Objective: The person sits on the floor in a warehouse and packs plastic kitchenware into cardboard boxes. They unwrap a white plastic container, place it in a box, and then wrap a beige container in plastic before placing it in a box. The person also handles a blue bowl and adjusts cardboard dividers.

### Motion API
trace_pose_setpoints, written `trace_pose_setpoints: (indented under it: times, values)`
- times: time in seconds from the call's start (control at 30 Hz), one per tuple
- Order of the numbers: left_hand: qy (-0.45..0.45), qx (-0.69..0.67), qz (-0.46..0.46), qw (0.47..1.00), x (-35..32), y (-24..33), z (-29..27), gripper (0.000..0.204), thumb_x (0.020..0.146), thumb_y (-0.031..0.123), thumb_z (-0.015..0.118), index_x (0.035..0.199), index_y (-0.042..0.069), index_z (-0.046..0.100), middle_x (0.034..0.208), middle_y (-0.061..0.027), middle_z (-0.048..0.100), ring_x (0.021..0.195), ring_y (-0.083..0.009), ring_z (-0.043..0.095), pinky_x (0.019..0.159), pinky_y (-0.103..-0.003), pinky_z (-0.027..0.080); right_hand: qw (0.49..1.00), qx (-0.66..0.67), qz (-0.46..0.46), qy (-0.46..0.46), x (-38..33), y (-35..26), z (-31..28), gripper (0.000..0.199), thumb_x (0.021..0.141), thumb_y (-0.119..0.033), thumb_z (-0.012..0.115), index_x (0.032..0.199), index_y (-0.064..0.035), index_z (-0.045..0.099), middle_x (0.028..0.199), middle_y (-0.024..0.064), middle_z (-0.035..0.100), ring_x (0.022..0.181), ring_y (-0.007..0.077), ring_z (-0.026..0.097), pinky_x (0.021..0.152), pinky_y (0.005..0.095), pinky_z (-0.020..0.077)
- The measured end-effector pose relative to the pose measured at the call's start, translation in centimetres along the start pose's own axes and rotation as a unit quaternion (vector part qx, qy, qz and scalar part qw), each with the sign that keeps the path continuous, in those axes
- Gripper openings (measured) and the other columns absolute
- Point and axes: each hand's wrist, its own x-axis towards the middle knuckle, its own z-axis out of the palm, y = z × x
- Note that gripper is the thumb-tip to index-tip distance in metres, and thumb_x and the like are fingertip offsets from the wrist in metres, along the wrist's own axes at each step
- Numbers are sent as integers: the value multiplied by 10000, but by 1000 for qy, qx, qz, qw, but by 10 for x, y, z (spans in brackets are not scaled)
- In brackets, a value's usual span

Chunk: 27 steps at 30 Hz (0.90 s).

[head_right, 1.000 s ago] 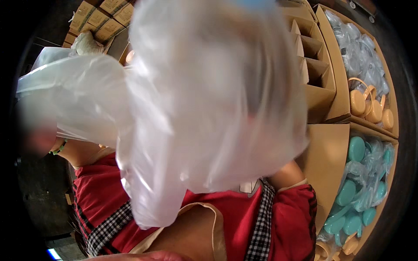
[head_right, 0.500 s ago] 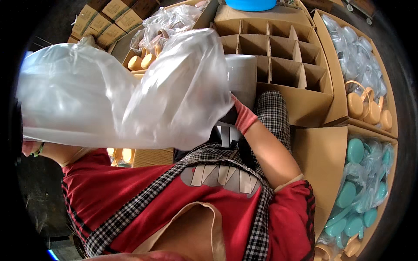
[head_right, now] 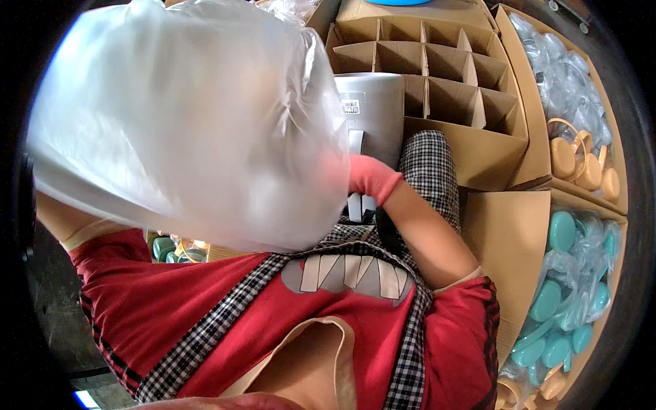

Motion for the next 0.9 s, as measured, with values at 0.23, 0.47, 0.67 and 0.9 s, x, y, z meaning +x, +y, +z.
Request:
trace_pose_setpoints:
  times: [0.23,0.47,0.67,0.9]
  values:
    - [100,-294,-59,949,86,-110,-168,289,820,229,454,1001,12,516,953,-82,554,883,-192,513,796,-306,407,993,-90,-42,66,-14,-21,18,269,711,-155,542,943,-22,576,897,171,590,809,307,559,710,331,442]
    - [277,-544,-55,790,70,-229,-65,191,803,170,497,922,35,561,871,-57,578,770,-184,533,706,-295,442,970,-178,154,56,-21,-45,10,351,690,-151,582,1005,-9,516,974,209,554,876,337,534,741,342,429]
    - [56,307,-78,947,57,-267,-59,420,772,185,582,1152,50,464,1025,-136,546,909,-242,526,775,-340,428,984,33,-29,173,-40,-44,21,866,585,-231,753,1271,-20,267,1219,166,398,1154,258,364,973,331,274]
    - [-84,111,-112,984,-47,-79,85,564,661,324,689,1101,33,488,978,-116,524,913,-221,509,791,-303,398,937,-1,156,313,-31,-32,21,479,649,-205,684,1011,36,485,940,194,549,886,311,540,777,332,421]
